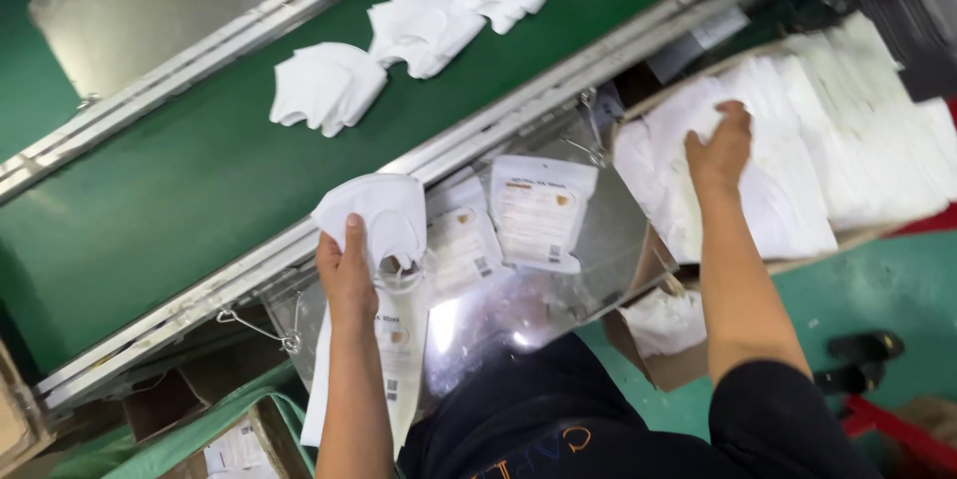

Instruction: Package masks into individual plastic sleeves and organize them on a conveyor belt.

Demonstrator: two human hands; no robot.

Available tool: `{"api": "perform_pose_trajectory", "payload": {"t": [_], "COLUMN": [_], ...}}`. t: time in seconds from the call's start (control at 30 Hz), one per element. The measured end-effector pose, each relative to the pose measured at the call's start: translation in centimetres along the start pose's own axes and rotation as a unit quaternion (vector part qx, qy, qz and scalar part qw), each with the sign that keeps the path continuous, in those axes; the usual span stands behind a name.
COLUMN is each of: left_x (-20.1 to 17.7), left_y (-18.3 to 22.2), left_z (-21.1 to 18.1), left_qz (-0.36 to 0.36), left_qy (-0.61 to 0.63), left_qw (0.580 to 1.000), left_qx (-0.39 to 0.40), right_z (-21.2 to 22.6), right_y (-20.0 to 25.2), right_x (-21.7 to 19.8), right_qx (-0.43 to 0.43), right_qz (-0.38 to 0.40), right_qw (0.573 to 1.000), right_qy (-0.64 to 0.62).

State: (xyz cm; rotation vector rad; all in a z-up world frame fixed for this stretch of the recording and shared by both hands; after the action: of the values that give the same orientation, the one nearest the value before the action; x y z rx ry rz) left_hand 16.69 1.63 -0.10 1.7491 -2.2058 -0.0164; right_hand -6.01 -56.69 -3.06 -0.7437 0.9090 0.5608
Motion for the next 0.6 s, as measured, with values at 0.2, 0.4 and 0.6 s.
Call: {"api": "perform_pose_trajectory", "payload": {"t": [0.2, 0.4, 0.6], "left_x": [-5.3, -7.7, -5.8], "left_y": [-1.8, -6.8, -13.6], "left_z": [-5.8, -15.7, -14.4], "left_qz": [-0.056, -0.142, -0.043], "left_qy": [0.028, -0.081, 0.045], "left_qw": [0.997, 0.958, 0.990], "left_qx": [0.033, 0.236, 0.129], "right_z": [-0.4, 15.2, 40.6], "right_y": [-1.2, -7.1, -9.6], "right_x": [-2.0, -2.7, 5.5], "right_qx": [0.106, -0.027, -0.264], "right_qz": [0.022, 0.003, 0.105], "right_qw": [0.989, 0.977, 0.944], "right_qy": [-0.099, -0.209, -0.168]}}
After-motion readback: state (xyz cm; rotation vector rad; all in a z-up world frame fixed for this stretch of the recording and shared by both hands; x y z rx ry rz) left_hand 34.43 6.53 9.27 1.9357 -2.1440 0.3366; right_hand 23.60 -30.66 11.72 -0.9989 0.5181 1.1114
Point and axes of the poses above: each hand's wrist, its own y-axis away from the middle knuckle, its own x-axis out of the palm, z = x × y, the point moved 9 cm from there along -y, towards the middle knuckle, and after that the axes turned 10 degrees about z, right-handed, at the moved point
